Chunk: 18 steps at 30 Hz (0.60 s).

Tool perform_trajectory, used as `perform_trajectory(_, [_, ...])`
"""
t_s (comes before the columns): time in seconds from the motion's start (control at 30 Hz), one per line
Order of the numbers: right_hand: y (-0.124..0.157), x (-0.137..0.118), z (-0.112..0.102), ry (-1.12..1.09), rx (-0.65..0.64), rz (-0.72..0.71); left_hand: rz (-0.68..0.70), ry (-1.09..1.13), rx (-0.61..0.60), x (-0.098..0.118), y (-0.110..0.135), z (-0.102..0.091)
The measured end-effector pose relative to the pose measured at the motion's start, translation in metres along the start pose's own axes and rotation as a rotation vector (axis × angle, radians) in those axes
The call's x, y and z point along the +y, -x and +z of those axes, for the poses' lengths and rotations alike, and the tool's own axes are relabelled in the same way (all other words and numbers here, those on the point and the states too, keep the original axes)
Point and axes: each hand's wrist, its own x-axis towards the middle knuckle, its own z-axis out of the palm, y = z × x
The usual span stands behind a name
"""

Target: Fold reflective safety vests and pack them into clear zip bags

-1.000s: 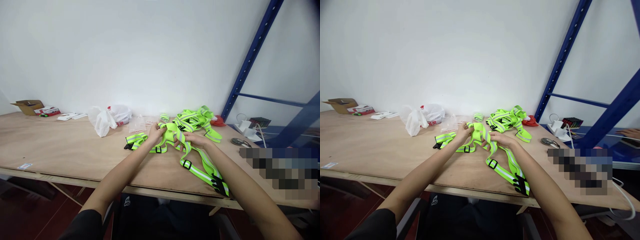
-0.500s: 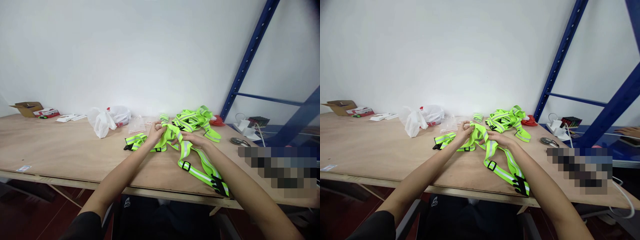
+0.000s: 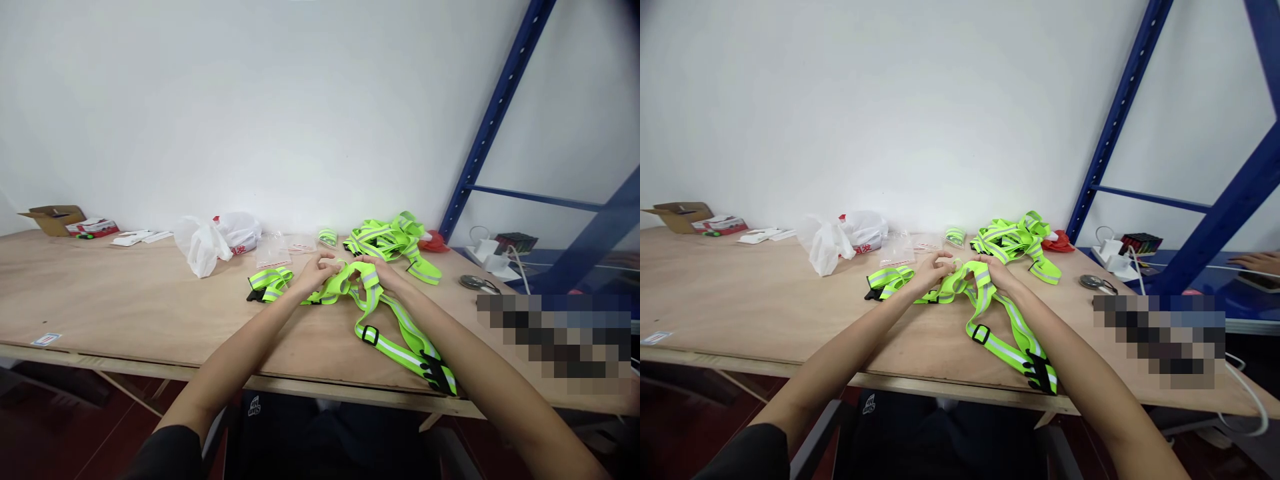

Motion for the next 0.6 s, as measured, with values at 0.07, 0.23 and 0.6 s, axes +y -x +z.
perform_trajectory(0.07, [0.002, 0.0, 0.0, -0.005, -0.056, 0.036, -0.006, -0.07, -0.038, 0.002, 0.002, 0.001])
perform_trajectory(0.23, [0.003, 0.003, -0.001, 0.036, -0.124, 0.046, -0.055, -0.223, -0.143, 0.007, 0.006, 0.0])
perform_trajectory(0.6, [-0.012, 0.01, -0.008, 0.12, -0.077, -0.093, -0.031, -0.27, -0.419, 0.01, 0.008, -0.009])
